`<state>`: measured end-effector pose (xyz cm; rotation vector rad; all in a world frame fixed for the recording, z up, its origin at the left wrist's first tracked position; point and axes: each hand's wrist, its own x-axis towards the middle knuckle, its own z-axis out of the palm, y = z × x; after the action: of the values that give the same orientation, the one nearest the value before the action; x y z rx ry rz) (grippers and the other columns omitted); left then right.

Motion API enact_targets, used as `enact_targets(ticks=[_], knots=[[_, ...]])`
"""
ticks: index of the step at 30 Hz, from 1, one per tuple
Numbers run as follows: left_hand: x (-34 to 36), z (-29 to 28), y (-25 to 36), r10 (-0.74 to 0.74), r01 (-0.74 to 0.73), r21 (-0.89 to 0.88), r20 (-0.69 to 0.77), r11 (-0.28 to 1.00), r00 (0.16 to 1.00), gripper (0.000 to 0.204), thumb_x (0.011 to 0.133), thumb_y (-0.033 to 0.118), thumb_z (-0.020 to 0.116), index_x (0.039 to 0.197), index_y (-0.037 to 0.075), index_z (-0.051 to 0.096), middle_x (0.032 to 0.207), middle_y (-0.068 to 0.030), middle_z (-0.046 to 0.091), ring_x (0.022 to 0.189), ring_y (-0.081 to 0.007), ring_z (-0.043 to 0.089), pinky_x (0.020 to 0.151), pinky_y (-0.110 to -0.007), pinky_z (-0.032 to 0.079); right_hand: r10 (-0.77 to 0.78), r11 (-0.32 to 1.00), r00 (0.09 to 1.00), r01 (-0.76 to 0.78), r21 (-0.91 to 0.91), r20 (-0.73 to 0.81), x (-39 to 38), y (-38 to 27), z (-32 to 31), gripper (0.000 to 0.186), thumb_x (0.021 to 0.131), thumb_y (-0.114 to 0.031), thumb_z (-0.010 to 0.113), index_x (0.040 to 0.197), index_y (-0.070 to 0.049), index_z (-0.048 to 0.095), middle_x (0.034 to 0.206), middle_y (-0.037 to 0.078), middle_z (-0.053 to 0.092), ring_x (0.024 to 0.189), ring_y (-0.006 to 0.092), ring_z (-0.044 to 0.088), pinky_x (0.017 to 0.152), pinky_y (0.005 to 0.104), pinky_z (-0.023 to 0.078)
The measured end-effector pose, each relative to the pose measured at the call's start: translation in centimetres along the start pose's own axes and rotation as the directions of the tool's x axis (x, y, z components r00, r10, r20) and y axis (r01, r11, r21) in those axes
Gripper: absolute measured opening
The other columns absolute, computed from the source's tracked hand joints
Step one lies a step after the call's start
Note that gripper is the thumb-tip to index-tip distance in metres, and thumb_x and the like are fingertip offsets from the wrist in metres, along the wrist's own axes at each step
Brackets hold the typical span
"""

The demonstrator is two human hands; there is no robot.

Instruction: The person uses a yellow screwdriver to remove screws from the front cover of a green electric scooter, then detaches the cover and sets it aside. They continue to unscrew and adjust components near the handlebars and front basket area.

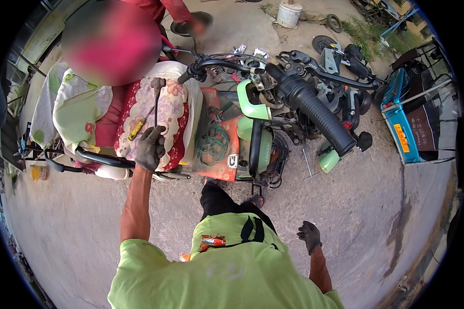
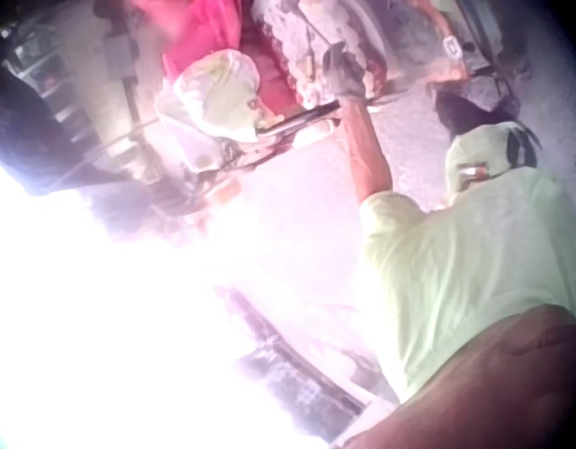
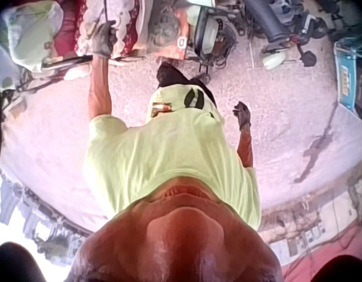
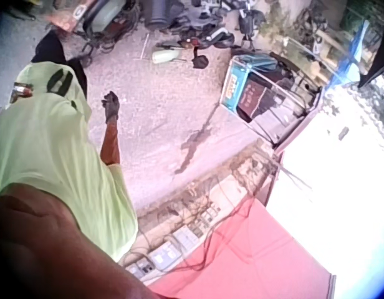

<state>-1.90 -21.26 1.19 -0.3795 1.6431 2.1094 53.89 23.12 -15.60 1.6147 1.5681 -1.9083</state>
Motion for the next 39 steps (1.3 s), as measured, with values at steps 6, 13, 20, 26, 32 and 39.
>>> enact_targets(ticks=[6,13,20,26,32,39], knots=[[-4.1,4.7,2.1,0.099,-0.063,-0.095,0.45,0.994,0.888,0.026,0.103,0.018,0.054,0.123,0.0,0.056,0.069,-0.0053,0.06,0.046,-0.0115,0.054,0.037,-0.025,0.042,0.099,0.995,0.986,-0.095,0.031,-0.137,-0.7,1.9,6.8,0.037,0.102,-0.024,0.057,0.136,-0.008,0.056,0.101,0.01,0.071,0.078,0.0227,0.071,0.065,0.0351,0.057],[-3.4,13.8,7.9,-0.153,-0.076,0.329,0.617,0.941,0.772,0.038,0.105,0.027,0.052,0.127,-0.003,0.052,0.069,-0.0067,0.063,0.05,-0.0121,0.059,0.044,-0.022,0.045,0.074,0.982,0.997,-0.074,0.172,0.009,-2.2,-0.6,18.8,0.041,0.101,-0.024,0.061,0.136,-0.005,0.055,0.102,0.01,0.071,0.079,0.0213,0.071,0.066,0.0336,0.056],[-2.7,15.5,8.0,-0.214,-0.079,0.43,0.591,0.9,0.778,0.033,0.103,0.026,0.056,0.114,-0.005,0.058,0.067,-0.004,0.06,0.053,-0.0097,0.054,0.05,-0.023,0.042,0.097,0.956,0.994,-0.079,0.281,-0.053,-3.9,-0.8,20.9,0.039,0.101,-0.021,0.058,0.136,-0.005,0.056,0.1,0.009,0.071,0.077,0.0197,0.07,0.064,0.0318,0.054],[-2.2,15.7,12.1,-0.108,-0.211,0.461,0.574,0.862,0.812,0.031,0.104,0.024,0.055,0.115,-0.005,0.06,0.063,-0.0049,0.06,0.049,-0.0113,0.055,0.046,-0.024,0.043,0.265,0.944,0.948,-0.218,0.246,-0.176,-3.2,5.5,18.1,0.037,0.1,-0.028,0.061,0.13,-0.008,0.059,0.099,0.011,0.072,0.078,0.0232,0.071,0.064,0.0369,0.055],[-0.7,16.6,13.8,-0.323,-0.133,0.557,0.642,0.82,0.695,0.035,0.105,0.027,0.055,0.115,-0.005,0.06,0.059,-0.0042,0.057,0.039,-0.0116,0.048,0.038,-0.024,0.04,0.305,0.927,0.94,-0.256,0.276,-0.152,-2.4,7.0,18.0,0.036,0.1,-0.028,0.062,0.131,-0.009,0.058,0.096,0.011,0.072,0.076,0.0219,0.07,0.063,0.0351,0.054],[-1.0,17.1,13.0,-0.279,-0.17,0.558,0.628,0.812,0.726,0.035,0.106,0.026,0.051,0.117,-0.006,0.059,0.058,-0.0042,0.056,0.042,-0.0108,0.05,0.041,-0.024,0.04,-0.541,0.84,0.815,0.536,-0.083,-0.21,-10.5,-17.6,24.7,0.05,0.091,-0.006,0.068,0.14,-0.001,0.055,0.11,0.011,0.068,0.093,0.0185,0.066,0.083,0.0317,0.054]])
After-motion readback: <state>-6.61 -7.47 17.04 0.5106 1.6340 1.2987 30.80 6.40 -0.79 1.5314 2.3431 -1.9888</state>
